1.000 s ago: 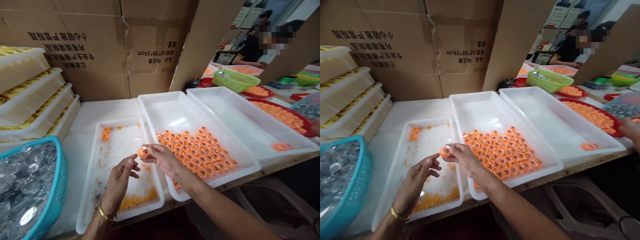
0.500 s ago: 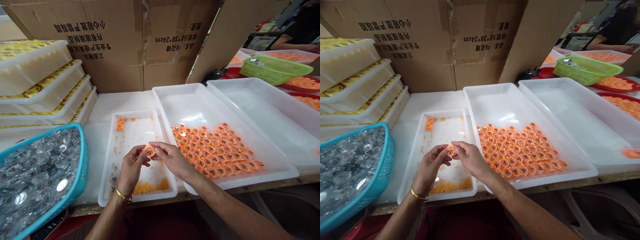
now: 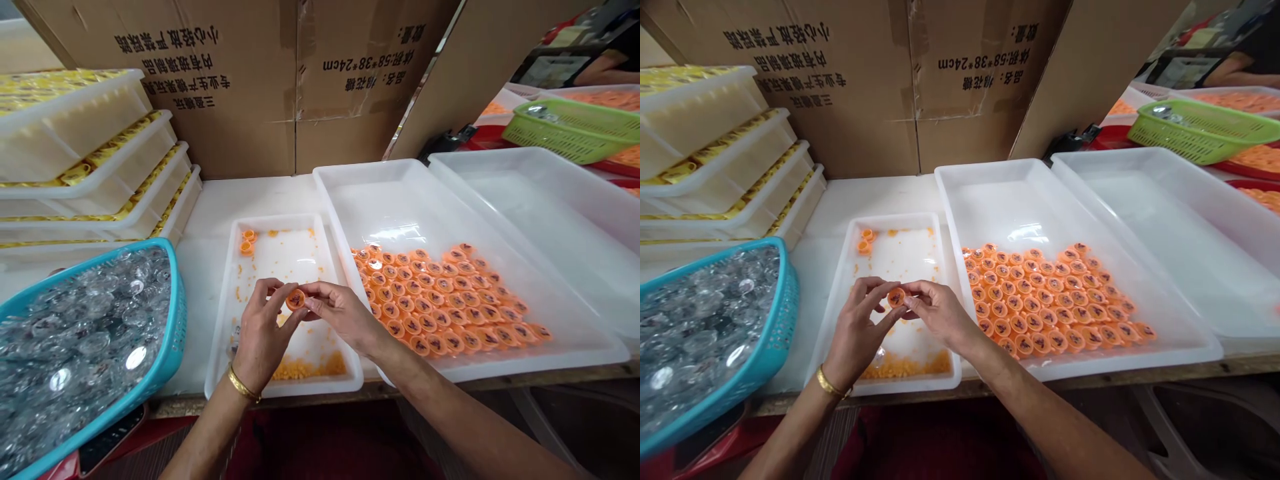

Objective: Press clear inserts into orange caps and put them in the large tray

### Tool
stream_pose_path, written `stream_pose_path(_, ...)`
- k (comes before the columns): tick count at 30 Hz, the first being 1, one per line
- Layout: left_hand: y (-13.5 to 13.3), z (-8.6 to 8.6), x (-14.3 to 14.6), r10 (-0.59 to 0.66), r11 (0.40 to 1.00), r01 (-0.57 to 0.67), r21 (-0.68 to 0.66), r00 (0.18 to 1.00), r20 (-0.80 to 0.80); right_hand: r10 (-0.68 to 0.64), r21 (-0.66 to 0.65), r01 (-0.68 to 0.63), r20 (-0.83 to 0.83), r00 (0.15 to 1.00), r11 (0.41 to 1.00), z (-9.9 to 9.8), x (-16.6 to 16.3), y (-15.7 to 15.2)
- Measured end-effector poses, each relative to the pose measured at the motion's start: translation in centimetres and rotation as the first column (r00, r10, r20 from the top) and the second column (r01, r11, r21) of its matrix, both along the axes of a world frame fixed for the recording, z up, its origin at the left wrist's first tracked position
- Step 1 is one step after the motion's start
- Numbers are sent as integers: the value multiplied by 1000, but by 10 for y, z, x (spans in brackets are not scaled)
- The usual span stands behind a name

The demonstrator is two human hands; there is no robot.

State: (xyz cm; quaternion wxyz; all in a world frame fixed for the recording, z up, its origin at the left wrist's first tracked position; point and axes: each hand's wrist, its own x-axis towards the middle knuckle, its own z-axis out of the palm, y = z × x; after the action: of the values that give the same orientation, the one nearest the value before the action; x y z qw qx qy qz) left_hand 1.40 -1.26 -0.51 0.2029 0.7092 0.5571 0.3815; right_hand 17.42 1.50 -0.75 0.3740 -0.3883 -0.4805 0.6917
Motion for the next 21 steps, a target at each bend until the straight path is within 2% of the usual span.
stream_pose_path(2, 1, 4, -2, -32, 999, 32, -1, 999, -43, -6, -22, 6, 1, 1000, 1000, -1, -1, -1)
stream_pose_path(5, 3, 8, -2, -80, 996, 80, -40, 997, -1, -7, -30, 6, -20, 1000, 1000, -1, -1, -4)
stream_pose_path(7, 4, 9, 0, -67, 997, 68, -37, 997, 29, -6, -31, 4, -49, 999, 999, 0, -1, -5)
stream_pose_path(14, 1, 4, 11, -64, 996, 63, 67, 998, 14, -87, -63, 83, -60, 994, 995, -2, -1, -4)
stream_pose_path(21, 1, 6, 16, -55, 990, 60, 126, 998, -40, -163, -32, 161, -71, 984, 986, 0, 1, -5)
